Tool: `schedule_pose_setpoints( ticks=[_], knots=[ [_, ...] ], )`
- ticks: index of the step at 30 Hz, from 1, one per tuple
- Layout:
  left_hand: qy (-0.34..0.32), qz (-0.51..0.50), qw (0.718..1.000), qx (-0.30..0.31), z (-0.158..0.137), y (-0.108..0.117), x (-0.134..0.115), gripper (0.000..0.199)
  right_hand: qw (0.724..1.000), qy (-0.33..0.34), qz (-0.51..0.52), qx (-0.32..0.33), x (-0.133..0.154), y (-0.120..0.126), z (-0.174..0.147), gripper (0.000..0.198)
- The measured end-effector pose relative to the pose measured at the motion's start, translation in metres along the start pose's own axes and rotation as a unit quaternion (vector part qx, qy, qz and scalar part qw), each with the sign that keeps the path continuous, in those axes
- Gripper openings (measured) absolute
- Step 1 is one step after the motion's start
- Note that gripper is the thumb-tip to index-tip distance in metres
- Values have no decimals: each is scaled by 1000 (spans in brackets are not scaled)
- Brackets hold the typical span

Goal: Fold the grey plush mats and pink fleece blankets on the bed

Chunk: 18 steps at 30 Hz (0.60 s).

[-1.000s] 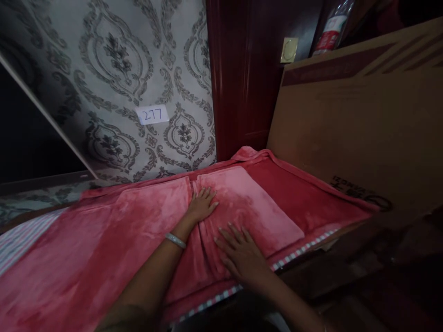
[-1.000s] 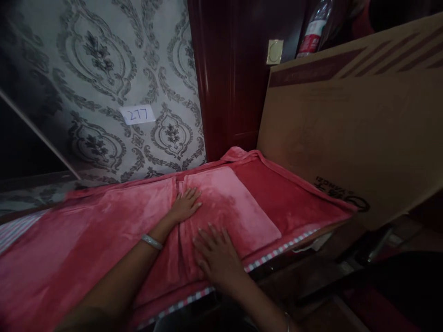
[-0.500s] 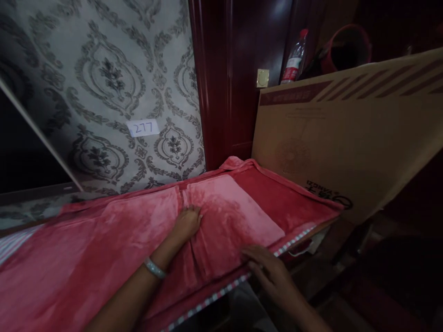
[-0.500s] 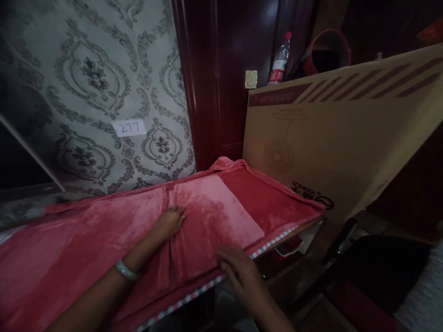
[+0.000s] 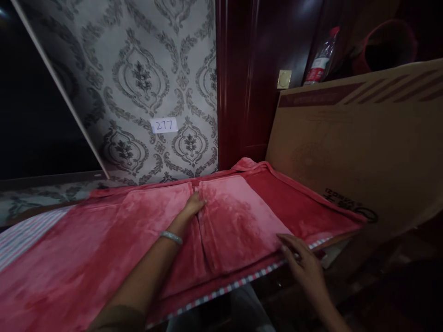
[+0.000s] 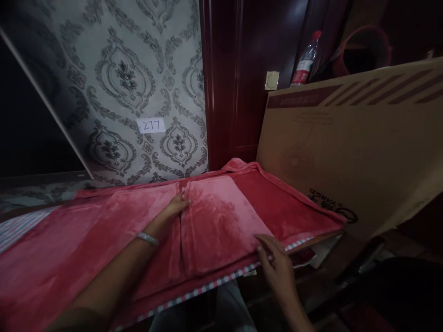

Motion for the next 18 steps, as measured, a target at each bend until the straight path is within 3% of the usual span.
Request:
schedule_pose_setpoints(
  ticks=[4,9,13,18],
  knots=[
    [-33,23,999,-18,-9,-5,-17,54,996,-57,-57,-27,-28,7,6,61],
    [-152,125,980,20,-59,-28,-29,65,984,-160,-74,30,-51,2,18,76],
    [-162,142,976,41,-85,-42,-24,68,968,-204,-120,80,-55,-4,32,85],
    [-158,133,978,21,-89,-38,-24,66,967,-220,-103,82,-54,-11,48,93]
  ],
)
Point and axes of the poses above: each hand's wrist, its own z-axis towards the middle knuckle, its own y-axis out of the back of the hand, x = y × z, the point moved 3 cm from there along z, towards the middle knuckle, and after that the axes turned 13 degrees about -x, right-handed, at the moved point
